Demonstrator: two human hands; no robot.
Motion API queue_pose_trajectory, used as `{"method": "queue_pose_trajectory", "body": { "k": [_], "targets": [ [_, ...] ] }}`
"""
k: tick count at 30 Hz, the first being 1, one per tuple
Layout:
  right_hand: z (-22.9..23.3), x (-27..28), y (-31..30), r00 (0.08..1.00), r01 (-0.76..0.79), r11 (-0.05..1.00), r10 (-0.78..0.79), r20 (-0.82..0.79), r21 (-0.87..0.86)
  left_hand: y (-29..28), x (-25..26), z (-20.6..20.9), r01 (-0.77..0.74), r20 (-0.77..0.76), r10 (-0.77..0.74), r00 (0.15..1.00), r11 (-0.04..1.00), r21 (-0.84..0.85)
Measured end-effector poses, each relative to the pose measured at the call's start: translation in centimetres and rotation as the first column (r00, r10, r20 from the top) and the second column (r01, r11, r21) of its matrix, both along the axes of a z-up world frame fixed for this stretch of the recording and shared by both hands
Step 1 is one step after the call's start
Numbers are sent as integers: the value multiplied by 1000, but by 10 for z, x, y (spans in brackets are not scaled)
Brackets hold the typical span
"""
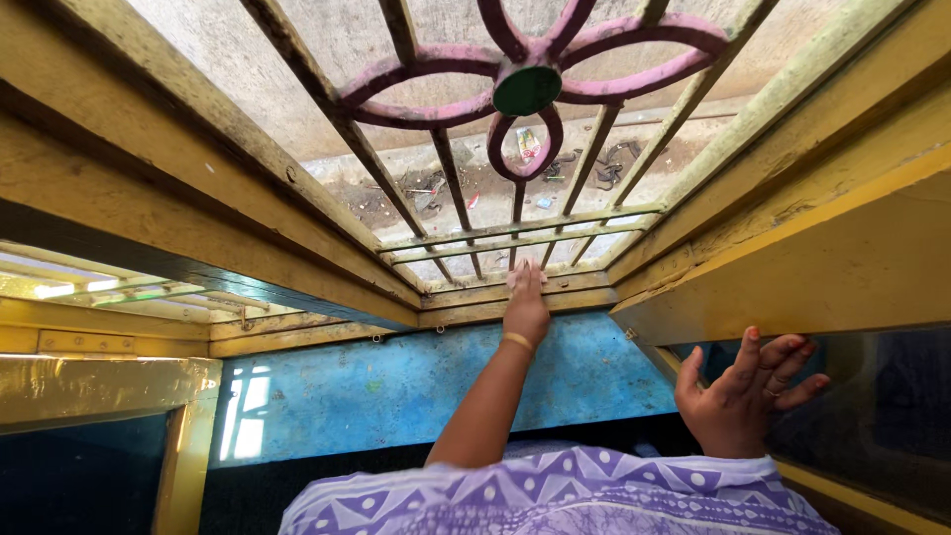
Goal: The person wipes the interior surface of a yellow metal window frame and grille with a cloth. They clean the vertical and horizontal bars, the decorative flower-shaped elements, and the frame edges, moving the cloth back and forth across the surfaces.
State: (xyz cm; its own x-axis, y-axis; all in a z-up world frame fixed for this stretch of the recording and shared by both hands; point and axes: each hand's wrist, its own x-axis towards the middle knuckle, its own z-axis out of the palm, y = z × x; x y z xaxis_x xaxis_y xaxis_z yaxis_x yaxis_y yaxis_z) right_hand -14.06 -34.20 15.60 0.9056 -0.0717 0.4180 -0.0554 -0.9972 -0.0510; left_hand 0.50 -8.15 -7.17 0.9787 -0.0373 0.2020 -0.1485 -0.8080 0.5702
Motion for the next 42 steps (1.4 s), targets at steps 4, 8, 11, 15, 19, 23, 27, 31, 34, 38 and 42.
{"method": "queue_pose_trajectory", "body": {
  "k": [4, 8, 11, 15, 19, 23, 27, 31, 34, 38, 42],
  "targets": [
    [-4, -2, -10, 999, -20, 1000, 21, 48, -11, -24, 60, -8, -71, -242, 98, 965, 991, 117],
    [-8, -13, -13, 999, -22, 999, 21, -42, -38, -3, 23, -11, 88, -173, -55, 983, 978, 190],
    [-13, -1, -18, 1000, -15, 997, 15, 4, -82, 6, 3, 8, 57, -17, -56, 998, 992, 112],
    [-24, -4, -20, 995, -75, 992, 82, 62, -101, 2, 13, 14, 36, -424, -16, 906, 999, 38],
    [-24, 0, -16, 997, -51, 994, 56, 47, -96, -14, 46, 8, -16, -213, 64, 975, 975, 220],
    [-15, -3, -16, 998, -53, 994, 57, 34, -94, -26, 12, 9, 25, -59, 4, 998, 879, 476],
    [-16, 0, -18, 996, -50, 984, 61, 64, -170, -35, -23, 23, 141, -43, -139, 989, 989, 47],
    [-21, -1, -19, 993, -34, 981, 55, 103, -193, -61, 17, 19, 60, -333, -61, 941, 998, -13],
    [-19, -1, -21, 995, -34, 978, 53, 87, -204, -81, 51, 1, -9, -119, 25, 993, 991, 136],
    [-13, -5, -23, 996, -69, 976, 80, 46, -207, -64, 31, -15, 82, -127, -58, 990, 979, 186],
    [-14, -7, -26, 990, -67, 970, 93, 105, -235, -47, 12, -8, 184, -181, -156, 971, 971, 149]
  ]
}}
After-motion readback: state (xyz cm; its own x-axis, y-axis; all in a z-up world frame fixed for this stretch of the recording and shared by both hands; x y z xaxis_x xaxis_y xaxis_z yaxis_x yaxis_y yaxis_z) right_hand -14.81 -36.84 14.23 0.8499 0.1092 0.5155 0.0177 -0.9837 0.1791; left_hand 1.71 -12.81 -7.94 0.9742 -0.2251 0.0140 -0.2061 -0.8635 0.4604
